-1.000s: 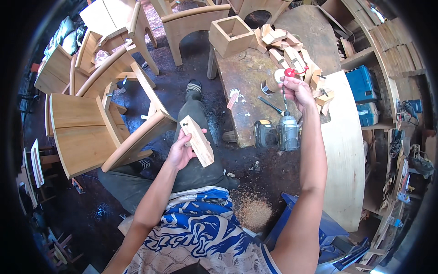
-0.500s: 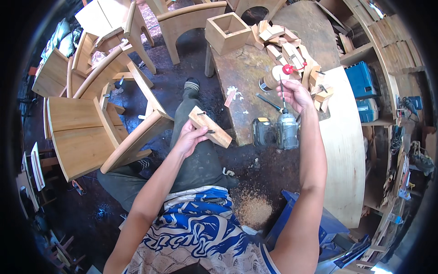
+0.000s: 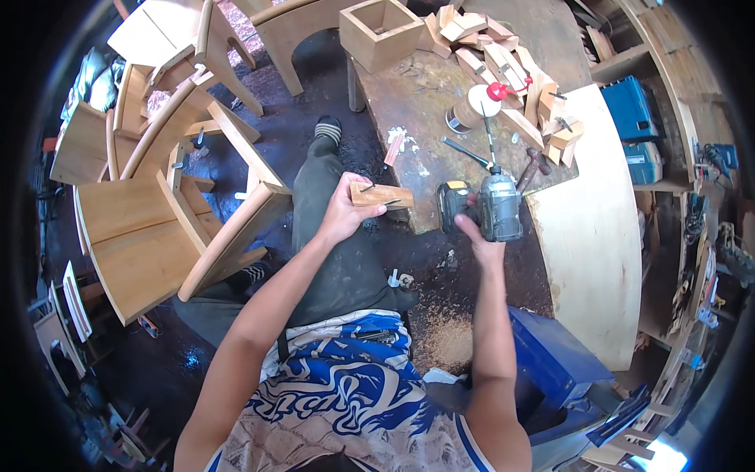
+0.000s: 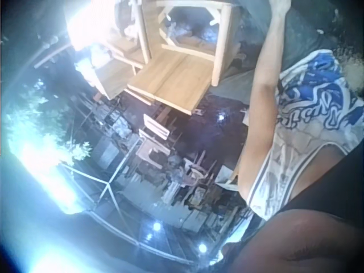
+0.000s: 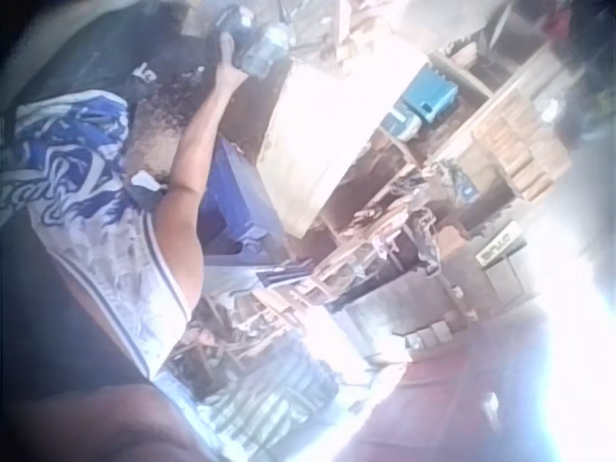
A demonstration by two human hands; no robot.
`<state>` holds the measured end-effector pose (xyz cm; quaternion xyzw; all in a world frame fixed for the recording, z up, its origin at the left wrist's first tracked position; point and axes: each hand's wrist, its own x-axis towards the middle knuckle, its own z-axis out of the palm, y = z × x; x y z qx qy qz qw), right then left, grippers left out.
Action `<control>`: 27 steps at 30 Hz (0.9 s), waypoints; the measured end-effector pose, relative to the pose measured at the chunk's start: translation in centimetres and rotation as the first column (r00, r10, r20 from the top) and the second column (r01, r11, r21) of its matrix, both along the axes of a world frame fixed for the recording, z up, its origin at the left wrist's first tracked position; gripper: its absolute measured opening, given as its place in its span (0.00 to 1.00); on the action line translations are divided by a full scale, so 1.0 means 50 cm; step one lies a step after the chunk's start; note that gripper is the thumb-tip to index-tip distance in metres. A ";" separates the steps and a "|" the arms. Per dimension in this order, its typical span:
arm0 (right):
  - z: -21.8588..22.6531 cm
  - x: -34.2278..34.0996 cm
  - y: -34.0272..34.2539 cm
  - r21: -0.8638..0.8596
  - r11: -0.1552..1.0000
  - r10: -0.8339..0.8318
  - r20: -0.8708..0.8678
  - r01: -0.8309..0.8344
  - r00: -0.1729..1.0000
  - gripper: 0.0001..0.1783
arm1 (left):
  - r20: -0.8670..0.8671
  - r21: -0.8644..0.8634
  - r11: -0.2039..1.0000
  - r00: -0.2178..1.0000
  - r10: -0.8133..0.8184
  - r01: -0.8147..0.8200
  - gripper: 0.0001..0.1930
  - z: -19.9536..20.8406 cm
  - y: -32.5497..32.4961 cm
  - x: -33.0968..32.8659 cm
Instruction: The person drills into a wooden block with a power drill, applies glue from a bottle, spreads it using a wooden stick, and attaches the block to a wooden chair frame using the drill before drilling into a second wooden block.
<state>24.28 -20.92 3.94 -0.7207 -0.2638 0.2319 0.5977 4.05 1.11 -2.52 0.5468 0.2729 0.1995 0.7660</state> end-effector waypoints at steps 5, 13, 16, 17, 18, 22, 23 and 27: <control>-0.034 -0.006 0.038 0.118 0.960 -0.255 -0.008 0.254 0.967 0.15 | 0.003 0.168 0.980 0.994 0.111 -0.110 0.27 -0.027 -0.027 -0.001; 0.147 0.030 -0.085 -0.286 0.955 0.093 0.026 -0.081 0.995 0.21 | -0.336 0.415 0.893 0.941 -0.025 0.172 0.26 0.043 -0.005 -0.043; 0.182 0.036 -0.082 -0.475 0.864 0.200 0.022 -0.166 0.980 0.24 | -0.338 0.475 0.863 0.941 0.000 0.171 0.25 0.035 -0.007 -0.050; 0.191 0.034 -0.075 -0.552 0.818 0.227 0.057 -0.159 0.972 0.26 | -0.328 0.498 0.851 0.944 0.010 0.165 0.25 0.032 -0.009 -0.051; 0.189 0.034 -0.069 -0.554 0.817 0.226 0.054 -0.159 0.973 0.26 | -0.316 0.521 0.840 0.949 0.022 0.154 0.25 0.030 -0.011 -0.050; 0.180 0.032 -0.051 -0.557 0.812 0.231 0.037 -0.172 0.972 0.25 | -0.286 0.567 0.814 0.957 0.053 0.125 0.25 0.025 -0.020 -0.053; 0.179 0.033 -0.047 -0.560 0.812 0.225 0.039 -0.165 0.974 0.25 | -0.281 0.571 0.812 0.958 0.056 0.120 0.25 0.024 -0.020 -0.053; 0.183 0.033 -0.033 -0.559 0.809 0.259 0.057 -0.184 0.964 0.25 | -0.285 0.573 0.810 0.957 0.059 0.120 0.24 0.026 -0.020 -0.059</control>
